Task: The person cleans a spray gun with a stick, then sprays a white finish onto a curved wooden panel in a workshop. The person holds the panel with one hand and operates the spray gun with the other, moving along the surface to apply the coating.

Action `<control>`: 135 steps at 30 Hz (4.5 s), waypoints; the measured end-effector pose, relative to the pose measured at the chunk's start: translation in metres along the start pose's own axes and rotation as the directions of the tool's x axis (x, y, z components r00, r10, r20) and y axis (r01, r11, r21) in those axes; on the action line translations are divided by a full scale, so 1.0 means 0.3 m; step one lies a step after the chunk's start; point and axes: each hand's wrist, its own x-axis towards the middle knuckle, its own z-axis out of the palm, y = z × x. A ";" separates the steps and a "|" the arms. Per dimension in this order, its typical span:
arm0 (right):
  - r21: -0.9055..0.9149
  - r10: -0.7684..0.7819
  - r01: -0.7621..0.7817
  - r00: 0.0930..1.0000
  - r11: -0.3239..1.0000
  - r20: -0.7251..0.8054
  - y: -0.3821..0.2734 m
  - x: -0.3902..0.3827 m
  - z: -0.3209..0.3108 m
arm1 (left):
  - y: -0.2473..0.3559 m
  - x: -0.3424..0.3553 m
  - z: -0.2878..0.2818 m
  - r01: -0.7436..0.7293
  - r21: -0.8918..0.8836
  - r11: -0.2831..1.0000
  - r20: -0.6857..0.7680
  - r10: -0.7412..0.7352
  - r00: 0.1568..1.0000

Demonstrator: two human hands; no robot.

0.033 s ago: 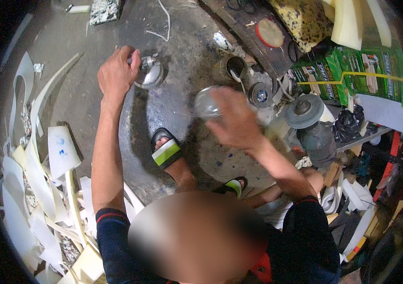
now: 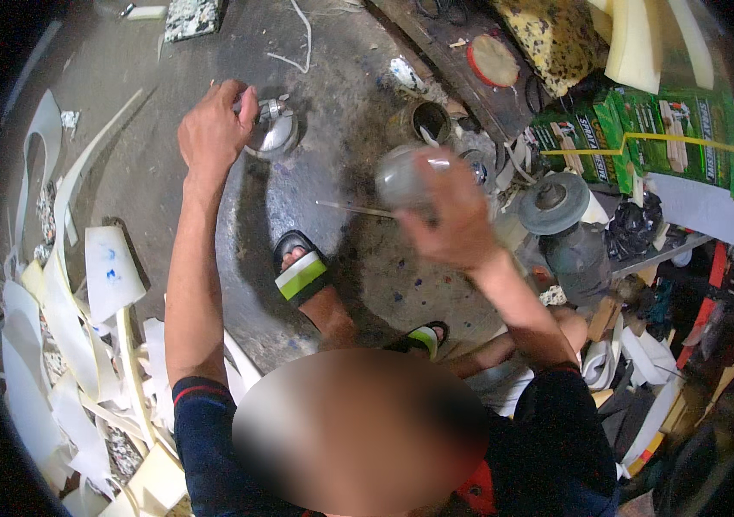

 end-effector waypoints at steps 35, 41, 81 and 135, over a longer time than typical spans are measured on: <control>-0.027 0.379 -0.412 0.861 0.911 -0.338 0.330 0.085 0.145 | -0.007 0.005 0.003 0.001 0.020 1.000 0.002 -0.001 1.000; -0.247 0.298 -0.411 0.872 0.878 -0.389 0.284 0.002 0.107 | -0.017 0.002 0.016 -0.014 0.044 0.999 0.011 0.014 1.000; 0.092 0.216 -0.298 0.842 0.950 0.495 -0.222 -0.022 0.182 | -0.114 -1.517 -0.503 0.525 -0.206 0.826 0.213 -0.486 0.848; 0.067 0.674 -0.990 -0.036 -0.127 0.738 -0.339 0.728 0.443 | -1.254 -0.451 -0.356 0.677 0.543 0.496 0.494 -0.841 0.220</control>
